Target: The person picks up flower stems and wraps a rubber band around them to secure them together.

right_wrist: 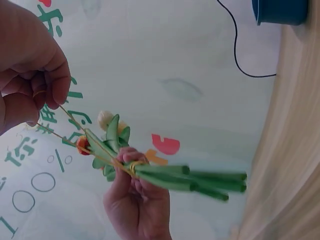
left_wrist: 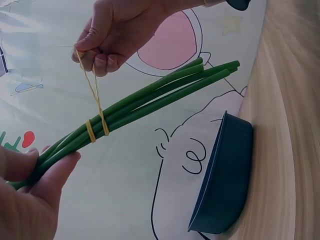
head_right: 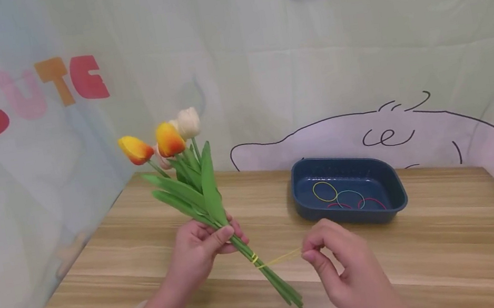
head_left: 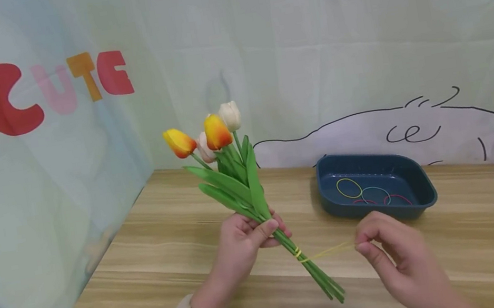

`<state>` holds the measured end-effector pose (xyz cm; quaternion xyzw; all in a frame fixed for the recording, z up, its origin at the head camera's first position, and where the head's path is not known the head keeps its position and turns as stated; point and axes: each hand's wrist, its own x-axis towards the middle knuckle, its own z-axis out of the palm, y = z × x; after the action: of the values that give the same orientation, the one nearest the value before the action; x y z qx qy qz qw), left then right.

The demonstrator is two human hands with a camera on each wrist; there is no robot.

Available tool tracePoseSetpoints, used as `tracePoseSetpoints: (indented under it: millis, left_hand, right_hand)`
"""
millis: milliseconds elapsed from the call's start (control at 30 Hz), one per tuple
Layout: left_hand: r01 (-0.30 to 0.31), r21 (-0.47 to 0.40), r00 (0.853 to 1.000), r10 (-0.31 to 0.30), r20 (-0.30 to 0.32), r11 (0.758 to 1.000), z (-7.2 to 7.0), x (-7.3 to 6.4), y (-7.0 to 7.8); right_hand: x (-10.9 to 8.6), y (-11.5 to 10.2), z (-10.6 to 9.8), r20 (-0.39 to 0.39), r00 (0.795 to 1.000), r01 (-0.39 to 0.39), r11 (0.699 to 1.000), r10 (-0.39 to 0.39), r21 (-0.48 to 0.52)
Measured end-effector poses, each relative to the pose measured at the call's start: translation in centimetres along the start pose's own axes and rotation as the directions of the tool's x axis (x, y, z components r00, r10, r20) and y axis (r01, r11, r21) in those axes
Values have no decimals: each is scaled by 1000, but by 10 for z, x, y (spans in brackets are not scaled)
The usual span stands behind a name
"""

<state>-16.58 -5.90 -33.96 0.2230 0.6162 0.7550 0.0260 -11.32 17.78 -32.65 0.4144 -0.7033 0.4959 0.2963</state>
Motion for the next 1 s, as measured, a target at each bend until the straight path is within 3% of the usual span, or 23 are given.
tracePoseSetpoints:
  millis: [200, 300, 467, 600, 800, 1000]
  left_hand:
    - [30, -29, 999, -28, 44, 999, 0, -2, 6]
    - [45, -124, 995, -34, 90, 991, -2, -3, 7]
    - [53, -326, 980, 14, 199, 944, -7, -3, 6]
    - [55, -407, 966, 55, 254, 912, -12, -3, 7]
    - [110, -495, 952, 51, 301, 862, -15, -2, 7]
    - [116, -585, 953, 77, 294, 802, -16, -1, 3]
  right_hand:
    - [0, 10, -13, -11, 999, -43, 988, 45, 151]
    - [-2, 14, -17, 5, 994, -108, 979, 109, 171]
    - [-7, 19, -16, 62, 972, -233, 952, 225, 200]
    - [-11, 26, -9, 87, 977, -211, 930, 193, 300]
    - [-13, 29, 1, 150, 960, -271, 917, 236, 294]
    - [-18, 32, 14, 203, 942, -320, 895, 267, 312]
